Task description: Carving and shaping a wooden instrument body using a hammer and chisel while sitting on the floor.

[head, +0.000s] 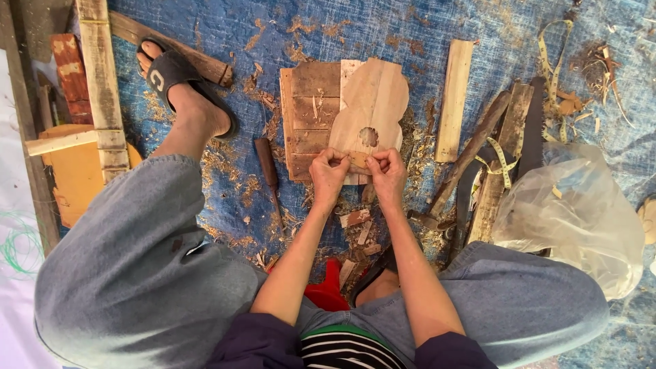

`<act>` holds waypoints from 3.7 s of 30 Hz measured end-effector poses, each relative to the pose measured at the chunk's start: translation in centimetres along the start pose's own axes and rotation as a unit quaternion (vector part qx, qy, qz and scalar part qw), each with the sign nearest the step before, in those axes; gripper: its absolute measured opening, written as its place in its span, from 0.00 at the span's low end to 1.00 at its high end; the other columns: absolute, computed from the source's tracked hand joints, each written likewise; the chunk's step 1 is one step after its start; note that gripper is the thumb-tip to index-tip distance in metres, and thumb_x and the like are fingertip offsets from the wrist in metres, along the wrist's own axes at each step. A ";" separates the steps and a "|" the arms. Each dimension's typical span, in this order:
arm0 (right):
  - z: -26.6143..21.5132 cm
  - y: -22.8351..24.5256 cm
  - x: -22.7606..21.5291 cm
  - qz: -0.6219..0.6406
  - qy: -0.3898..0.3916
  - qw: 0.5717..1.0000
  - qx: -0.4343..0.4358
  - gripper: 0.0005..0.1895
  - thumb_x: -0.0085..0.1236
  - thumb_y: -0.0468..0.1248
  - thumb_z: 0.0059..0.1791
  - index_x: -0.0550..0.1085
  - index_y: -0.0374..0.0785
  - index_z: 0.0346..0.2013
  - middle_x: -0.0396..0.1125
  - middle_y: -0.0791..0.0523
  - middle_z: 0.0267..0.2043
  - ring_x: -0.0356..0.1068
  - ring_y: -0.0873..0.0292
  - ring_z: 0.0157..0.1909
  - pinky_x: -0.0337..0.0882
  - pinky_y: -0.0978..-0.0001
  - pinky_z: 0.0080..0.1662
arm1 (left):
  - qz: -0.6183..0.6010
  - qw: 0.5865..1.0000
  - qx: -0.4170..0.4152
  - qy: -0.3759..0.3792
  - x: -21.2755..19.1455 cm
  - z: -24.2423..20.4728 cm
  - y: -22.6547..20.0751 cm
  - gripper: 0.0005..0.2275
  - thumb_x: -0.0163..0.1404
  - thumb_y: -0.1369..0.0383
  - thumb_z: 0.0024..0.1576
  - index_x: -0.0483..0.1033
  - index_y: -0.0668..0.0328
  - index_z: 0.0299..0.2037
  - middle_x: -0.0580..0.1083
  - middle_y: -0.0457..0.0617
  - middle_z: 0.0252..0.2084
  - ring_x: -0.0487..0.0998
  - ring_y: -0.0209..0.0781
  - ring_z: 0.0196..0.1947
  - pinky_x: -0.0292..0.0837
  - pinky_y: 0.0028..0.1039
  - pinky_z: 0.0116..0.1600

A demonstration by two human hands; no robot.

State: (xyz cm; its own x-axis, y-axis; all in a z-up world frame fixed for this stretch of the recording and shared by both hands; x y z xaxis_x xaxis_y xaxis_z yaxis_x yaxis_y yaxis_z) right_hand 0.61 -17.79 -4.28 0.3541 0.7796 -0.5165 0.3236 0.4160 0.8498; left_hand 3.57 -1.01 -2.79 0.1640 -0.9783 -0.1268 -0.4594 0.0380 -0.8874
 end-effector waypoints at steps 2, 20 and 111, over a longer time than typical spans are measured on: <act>0.0 0.4 0.0 0.004 -0.003 1.000 -0.002 0.08 0.70 0.34 0.45 0.78 0.40 0.35 0.64 0.56 0.25 0.64 0.62 0.25 0.66 0.72 0.30 | -0.012 1.000 0.001 0.012 -0.1 -0.2 -0.6 0.02 0.58 0.73 0.48 0.81 0.61 0.24 0.75 0.47 0.18 0.82 0.40 0.22 0.76 0.26 0.35; 0.8 -0.6 0.6 -0.090 0.025 0.992 -0.090 0.08 0.70 0.37 0.46 0.76 0.42 0.35 0.63 0.53 0.26 0.68 0.48 0.30 0.69 0.60 0.37 | 0.097 0.985 0.143 0.012 0.7 -0.3 -0.3 0.14 0.51 0.80 0.51 0.78 0.56 0.47 0.73 0.60 0.30 0.81 0.62 0.32 0.76 0.47 0.39; -0.7 4.9 -8.4 -0.114 0.199 0.972 -0.051 0.26 0.44 0.57 0.60 0.70 0.44 0.26 0.68 0.57 0.14 0.72 0.59 0.18 0.71 0.71 0.24 | 0.188 0.976 0.096 0.060 4.3 2.9 6.2 0.11 0.59 0.69 0.49 0.84 0.39 0.42 0.72 0.49 0.41 0.80 0.65 0.45 0.78 0.56 0.48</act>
State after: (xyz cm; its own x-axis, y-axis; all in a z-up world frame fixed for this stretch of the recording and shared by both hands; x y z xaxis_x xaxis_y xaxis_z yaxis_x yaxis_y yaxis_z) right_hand -1.44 -21.97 4.33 -0.0911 0.7731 -0.6277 0.2576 0.6272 0.7350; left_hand 3.98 -4.38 -10.12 -0.0939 -0.9042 -0.4168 -0.2931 0.4252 -0.8563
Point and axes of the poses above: each hand's wrist, its own z-axis towards the middle knuckle, its own x-axis out of the palm, y = z × x, the point moved 4 cm from there along z, towards the middle knuckle
